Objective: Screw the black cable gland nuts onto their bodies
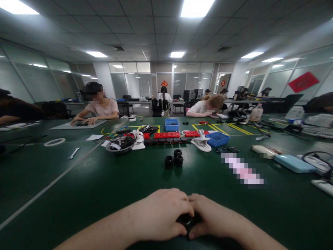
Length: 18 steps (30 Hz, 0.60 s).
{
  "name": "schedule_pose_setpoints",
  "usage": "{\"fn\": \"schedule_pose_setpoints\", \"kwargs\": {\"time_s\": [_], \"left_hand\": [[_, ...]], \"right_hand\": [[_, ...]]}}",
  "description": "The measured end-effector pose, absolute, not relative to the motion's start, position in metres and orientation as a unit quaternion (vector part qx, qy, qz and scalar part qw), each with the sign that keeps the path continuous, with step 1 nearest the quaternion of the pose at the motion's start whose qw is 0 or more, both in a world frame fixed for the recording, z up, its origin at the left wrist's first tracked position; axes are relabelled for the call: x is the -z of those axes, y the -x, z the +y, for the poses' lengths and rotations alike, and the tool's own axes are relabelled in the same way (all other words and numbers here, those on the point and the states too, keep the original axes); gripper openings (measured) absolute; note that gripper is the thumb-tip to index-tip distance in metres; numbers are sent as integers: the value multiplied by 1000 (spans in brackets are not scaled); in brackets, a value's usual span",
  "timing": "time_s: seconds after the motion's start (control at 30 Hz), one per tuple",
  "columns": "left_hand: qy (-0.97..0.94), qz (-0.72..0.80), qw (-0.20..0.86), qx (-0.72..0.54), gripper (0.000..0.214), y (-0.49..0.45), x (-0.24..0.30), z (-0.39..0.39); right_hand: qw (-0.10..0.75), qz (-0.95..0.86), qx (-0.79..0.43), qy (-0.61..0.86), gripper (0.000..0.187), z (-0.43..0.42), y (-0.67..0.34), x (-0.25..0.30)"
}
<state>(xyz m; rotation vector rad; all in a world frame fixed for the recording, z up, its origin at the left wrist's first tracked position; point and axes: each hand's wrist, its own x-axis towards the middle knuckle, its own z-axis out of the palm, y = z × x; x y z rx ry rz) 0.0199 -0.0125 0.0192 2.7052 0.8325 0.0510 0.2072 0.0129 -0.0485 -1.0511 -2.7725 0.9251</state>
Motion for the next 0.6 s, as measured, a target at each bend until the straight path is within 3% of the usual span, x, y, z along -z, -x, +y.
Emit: {"fn": "schedule_pose_setpoints", "kwargs": {"time_s": [0.37,0.6], "left_hand": [[-950,297,96,-3,11,-30,-4,-14],[-912,402,69,40,33,-48,-3,-14]], "right_hand": [[28,-894,-298,332,35,15,-205,49],[31,-892,-302,337,35,14,-205,50]]}}
